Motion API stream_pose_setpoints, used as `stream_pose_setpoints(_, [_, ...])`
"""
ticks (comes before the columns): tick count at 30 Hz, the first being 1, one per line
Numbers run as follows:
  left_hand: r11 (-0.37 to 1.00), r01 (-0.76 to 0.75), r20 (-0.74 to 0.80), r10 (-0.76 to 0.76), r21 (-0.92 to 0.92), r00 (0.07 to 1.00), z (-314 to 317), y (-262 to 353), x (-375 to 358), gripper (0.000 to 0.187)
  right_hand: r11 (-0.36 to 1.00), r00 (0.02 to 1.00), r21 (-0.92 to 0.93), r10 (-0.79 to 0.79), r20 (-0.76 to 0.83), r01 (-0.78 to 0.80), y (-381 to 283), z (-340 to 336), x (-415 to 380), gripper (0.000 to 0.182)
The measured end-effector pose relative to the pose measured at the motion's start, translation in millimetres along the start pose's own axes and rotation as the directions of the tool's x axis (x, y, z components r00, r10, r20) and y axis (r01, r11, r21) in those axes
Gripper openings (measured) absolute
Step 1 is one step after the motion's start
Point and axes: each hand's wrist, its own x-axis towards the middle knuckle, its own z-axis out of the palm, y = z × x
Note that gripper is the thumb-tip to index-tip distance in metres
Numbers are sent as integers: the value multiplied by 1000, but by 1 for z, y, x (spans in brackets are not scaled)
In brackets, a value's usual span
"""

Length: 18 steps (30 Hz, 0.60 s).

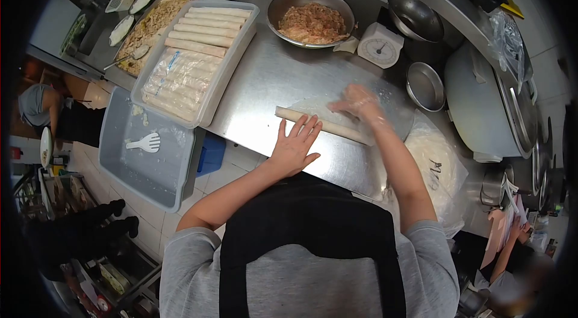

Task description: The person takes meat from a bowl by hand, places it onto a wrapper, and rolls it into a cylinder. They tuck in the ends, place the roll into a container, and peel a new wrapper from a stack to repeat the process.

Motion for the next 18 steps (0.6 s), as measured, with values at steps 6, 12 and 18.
stream_pose_setpoints(6, [1000, 2, -20, -2, 14, 1000, 4, -1, -2, 79, 994, 959, -102, 53, 277, -25, 63, -11, -47, 67])
stream_pose_setpoints(12, [999, -26, -51, 27, 20, 998, -3, -2, 5, 68, 981, 980, 16, 191, 59, -192, 31, -18, -44, 54])
stream_pose_setpoints(18, [969, -231, -307, 193, -92, 932, 3, -38, 43, 28, 946, 891, 16, -298, -341, 323, 43, 8, -64, 25])
